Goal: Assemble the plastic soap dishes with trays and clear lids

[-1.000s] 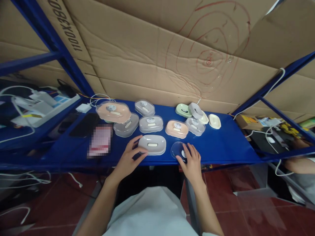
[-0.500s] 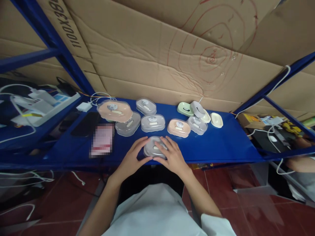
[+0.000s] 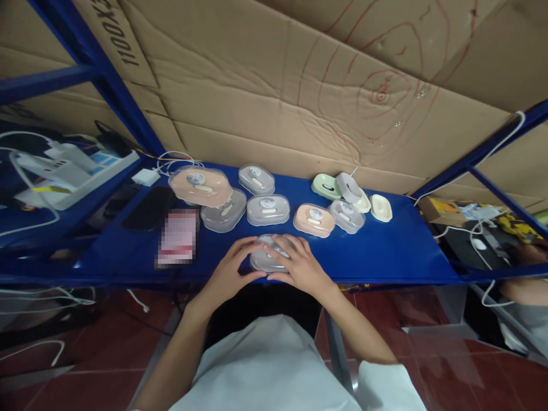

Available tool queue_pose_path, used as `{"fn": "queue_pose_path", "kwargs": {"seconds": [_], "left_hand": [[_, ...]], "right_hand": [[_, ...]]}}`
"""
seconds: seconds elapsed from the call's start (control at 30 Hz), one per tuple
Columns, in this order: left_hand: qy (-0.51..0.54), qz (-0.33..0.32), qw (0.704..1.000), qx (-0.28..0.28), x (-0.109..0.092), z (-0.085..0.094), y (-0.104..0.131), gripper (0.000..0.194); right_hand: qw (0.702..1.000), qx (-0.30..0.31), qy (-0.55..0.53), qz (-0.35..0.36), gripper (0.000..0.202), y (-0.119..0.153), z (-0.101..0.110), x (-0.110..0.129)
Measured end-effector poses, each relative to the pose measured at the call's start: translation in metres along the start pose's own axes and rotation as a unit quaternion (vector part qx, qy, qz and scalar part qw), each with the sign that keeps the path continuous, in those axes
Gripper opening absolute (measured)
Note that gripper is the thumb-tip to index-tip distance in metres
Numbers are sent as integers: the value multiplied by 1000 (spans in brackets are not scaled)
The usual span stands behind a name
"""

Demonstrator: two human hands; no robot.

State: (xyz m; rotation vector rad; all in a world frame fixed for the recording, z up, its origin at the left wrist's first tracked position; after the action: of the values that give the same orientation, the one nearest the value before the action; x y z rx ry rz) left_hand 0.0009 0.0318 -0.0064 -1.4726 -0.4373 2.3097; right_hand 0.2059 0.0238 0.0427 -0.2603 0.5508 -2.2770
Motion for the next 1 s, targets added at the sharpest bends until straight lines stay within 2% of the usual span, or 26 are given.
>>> {"fn": "queue_pose_path", "kwargs": {"seconds": [0.3,0.5,0.67,0.77,0.9,1.0], "left_hand": [[-6,14,1000,8,2,0,2,64],[2,5,1000,6,1,-2,2,62],[10,5,1000,20,1,-3,1,61],[16,6,1000,24,1,-2,0,59],[31,1,999,26,0,-1,-3,62],[29,7,999,22,1,-2,-3,65]], "right_hand": [[1000,8,-8,-19,74,-1,1,2],[996,-88,-20,-6,67,14,-9,2],[991,-132,-23,-18,70,24,-14,5],[992,-116,-39,-24,69,23,-9,4],[995,-47,-84,-33,69,15,-2,-5],[996,-22,-87,-17,70,10,1,-10]]}}
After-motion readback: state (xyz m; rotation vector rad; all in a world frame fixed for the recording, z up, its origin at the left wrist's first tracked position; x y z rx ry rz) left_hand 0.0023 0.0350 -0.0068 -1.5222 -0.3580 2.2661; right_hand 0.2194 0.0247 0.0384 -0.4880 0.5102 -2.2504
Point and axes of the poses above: each hand's wrist, its own y-axis away from the middle knuckle, its own z-axis out of the back of the hand, x = y × z, the point moved 5 cm from there along -y, towards the middle knuckle, and after that the axes turned 13 degrees about -x, right-handed, at the moved point
